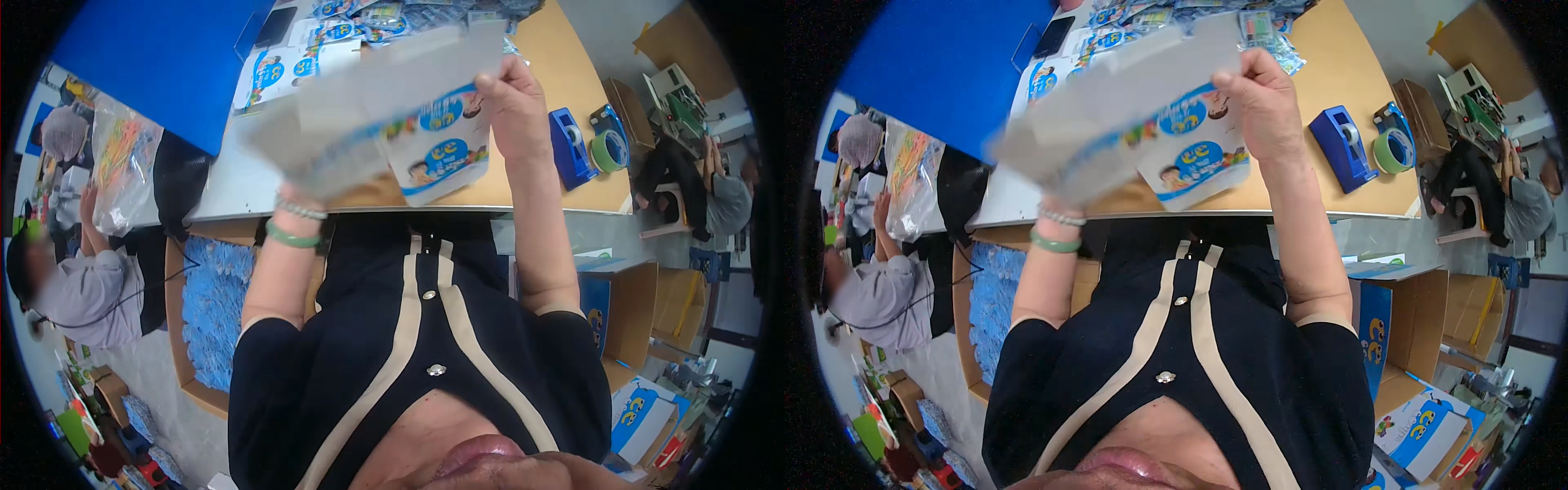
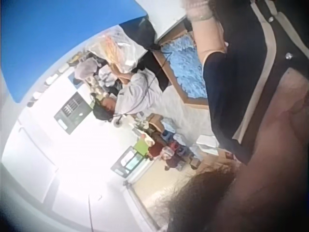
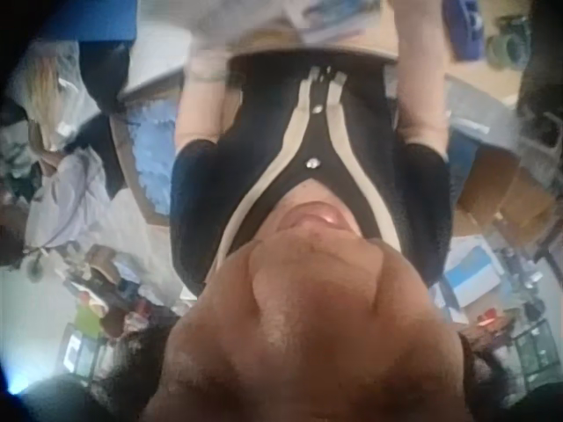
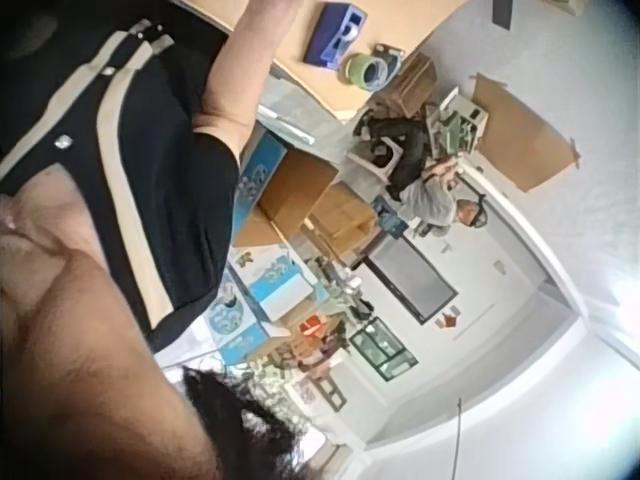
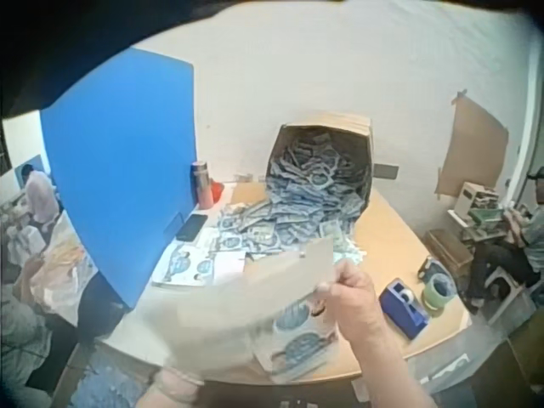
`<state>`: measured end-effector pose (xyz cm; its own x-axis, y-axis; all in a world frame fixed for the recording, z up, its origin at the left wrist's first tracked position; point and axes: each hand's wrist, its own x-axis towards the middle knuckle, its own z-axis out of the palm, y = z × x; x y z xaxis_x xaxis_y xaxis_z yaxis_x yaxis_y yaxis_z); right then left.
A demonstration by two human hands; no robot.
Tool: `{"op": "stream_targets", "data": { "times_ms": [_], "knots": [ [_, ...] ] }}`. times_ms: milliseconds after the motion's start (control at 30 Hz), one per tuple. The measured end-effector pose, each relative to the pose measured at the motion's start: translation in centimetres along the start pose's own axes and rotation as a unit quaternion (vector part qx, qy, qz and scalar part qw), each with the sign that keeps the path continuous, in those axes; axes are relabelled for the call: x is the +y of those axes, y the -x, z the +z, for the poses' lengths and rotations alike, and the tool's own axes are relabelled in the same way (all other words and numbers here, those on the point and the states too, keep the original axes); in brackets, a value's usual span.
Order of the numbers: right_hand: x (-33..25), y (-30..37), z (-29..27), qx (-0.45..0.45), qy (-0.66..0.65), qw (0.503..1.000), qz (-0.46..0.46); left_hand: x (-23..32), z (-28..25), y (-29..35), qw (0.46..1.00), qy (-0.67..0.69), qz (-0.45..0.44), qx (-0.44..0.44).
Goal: Sorting small packets and placing them into cardboard boxes at a packaging station.
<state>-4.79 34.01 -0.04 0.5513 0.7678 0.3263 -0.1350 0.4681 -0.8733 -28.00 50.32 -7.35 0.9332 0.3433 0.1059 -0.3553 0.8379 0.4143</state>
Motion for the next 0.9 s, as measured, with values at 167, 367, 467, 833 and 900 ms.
{"op": "stream_targets", "data": {
  "times_ms": [167, 367, 467, 833, 900],
  "knots": [
    [1.2, 0.5, -2.8, 0.118, 0.006, 0.993, -0.001, 3.8, 1.5, -0.8, 0.757, -0.470, 0.281, 0.357],
    [1.9, 2.8, 2.6, 0.122, 0.020, 0.992, -0.018, 0.3, 5.8, -4.7, 0.580, -0.737, 0.285, 0.198],
    [2.5, 3.2, 2.7, 0.117, 0.006, 0.993, -0.006, -0.3, 5.4, -6.0, 0.618, -0.716, 0.256, 0.201],
    [0.4, 4.1, 0.1, -0.069, 0.101, 0.978, 0.170, 0.6, 6.2, -6.2, 0.762, -0.577, 0.256, 0.142],
    [0.0, 4.7, -0.4, -0.091, 0.123, 0.980, 0.129, 1.1, 8.6, -5.5, 0.729, -0.618, 0.275, 0.099]
  ]
}}
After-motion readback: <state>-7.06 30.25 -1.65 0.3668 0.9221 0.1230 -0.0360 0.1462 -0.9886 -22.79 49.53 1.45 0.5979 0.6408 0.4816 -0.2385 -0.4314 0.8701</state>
